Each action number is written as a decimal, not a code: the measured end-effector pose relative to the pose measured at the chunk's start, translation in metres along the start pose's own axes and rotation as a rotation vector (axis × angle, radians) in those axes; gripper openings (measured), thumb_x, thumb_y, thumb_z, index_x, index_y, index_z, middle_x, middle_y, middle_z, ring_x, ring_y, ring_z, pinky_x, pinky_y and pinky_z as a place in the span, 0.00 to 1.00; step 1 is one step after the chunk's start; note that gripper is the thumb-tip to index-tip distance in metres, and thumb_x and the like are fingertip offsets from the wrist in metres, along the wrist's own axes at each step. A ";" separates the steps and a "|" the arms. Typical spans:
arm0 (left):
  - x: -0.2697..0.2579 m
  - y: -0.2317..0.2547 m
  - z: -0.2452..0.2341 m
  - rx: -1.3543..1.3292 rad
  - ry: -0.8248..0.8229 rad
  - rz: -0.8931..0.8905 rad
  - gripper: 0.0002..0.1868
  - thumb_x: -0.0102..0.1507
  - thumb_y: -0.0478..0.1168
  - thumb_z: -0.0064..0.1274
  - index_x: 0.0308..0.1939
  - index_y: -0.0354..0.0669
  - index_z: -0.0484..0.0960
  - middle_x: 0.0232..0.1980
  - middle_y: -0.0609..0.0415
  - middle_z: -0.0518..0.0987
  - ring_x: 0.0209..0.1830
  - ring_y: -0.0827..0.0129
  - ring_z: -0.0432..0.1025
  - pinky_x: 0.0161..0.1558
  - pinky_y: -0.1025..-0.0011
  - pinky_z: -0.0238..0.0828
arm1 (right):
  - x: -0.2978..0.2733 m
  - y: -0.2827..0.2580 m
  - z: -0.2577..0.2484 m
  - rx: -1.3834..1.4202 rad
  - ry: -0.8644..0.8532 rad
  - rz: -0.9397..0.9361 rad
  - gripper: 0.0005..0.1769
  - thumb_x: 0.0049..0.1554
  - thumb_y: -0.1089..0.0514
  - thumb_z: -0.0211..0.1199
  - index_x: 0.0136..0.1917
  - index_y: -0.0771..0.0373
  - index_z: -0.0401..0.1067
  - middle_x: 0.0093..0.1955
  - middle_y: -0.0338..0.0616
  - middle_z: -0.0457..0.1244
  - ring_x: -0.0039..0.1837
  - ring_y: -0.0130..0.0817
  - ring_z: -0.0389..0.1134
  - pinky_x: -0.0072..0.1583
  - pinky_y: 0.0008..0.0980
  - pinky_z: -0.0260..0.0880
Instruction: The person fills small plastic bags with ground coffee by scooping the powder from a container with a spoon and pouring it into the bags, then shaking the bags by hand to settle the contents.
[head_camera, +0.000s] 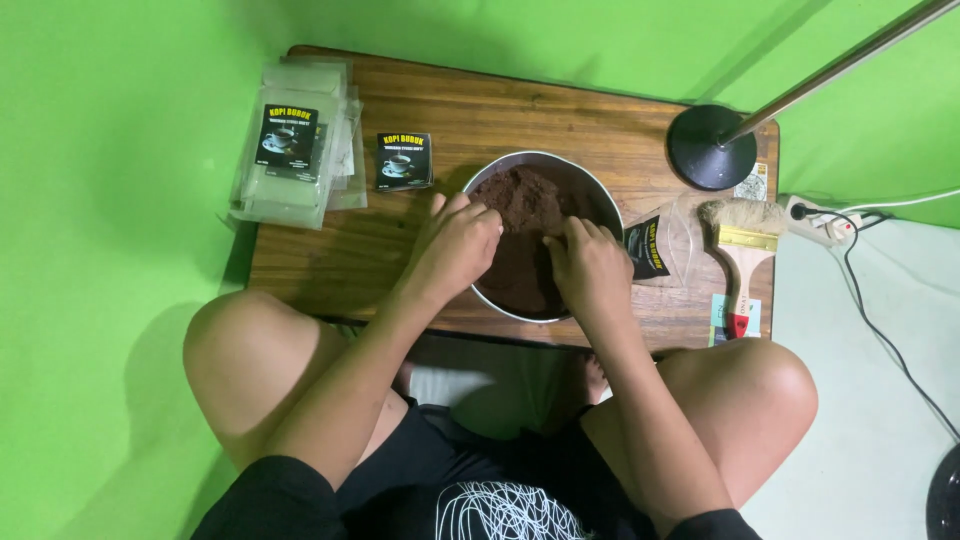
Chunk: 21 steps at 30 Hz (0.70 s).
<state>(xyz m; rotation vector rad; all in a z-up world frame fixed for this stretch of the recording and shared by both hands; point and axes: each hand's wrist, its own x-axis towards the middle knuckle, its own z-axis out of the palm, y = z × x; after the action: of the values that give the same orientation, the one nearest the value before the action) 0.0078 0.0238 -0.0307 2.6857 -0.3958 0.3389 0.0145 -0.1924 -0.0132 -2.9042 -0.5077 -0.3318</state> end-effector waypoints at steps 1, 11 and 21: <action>-0.003 0.003 0.003 0.000 0.003 -0.001 0.10 0.64 0.43 0.48 0.28 0.52 0.78 0.28 0.57 0.76 0.42 0.59 0.72 0.44 0.59 0.61 | -0.002 0.001 0.002 -0.001 0.002 -0.002 0.13 0.55 0.46 0.69 0.41 0.53 0.69 0.36 0.41 0.65 0.44 0.46 0.71 0.46 0.44 0.71; -0.001 0.025 -0.016 -0.410 -0.007 -0.227 0.08 0.64 0.44 0.51 0.35 0.51 0.84 0.28 0.52 0.82 0.40 0.52 0.78 0.44 0.57 0.70 | 0.003 -0.010 -0.021 0.243 -0.015 0.108 0.10 0.56 0.47 0.71 0.44 0.51 0.75 0.35 0.45 0.67 0.42 0.52 0.73 0.44 0.51 0.73; 0.019 0.021 -0.005 -0.940 0.008 -0.414 0.07 0.64 0.45 0.53 0.35 0.54 0.86 0.27 0.60 0.83 0.33 0.72 0.77 0.43 0.73 0.71 | 0.004 -0.023 -0.066 0.462 0.086 0.064 0.07 0.55 0.55 0.74 0.47 0.50 0.79 0.35 0.43 0.68 0.40 0.50 0.73 0.43 0.44 0.73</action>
<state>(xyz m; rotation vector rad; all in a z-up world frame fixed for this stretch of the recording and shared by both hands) 0.0175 0.0031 -0.0132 1.7719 0.0305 0.0127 -0.0021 -0.1839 0.0545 -2.4419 -0.4120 -0.2840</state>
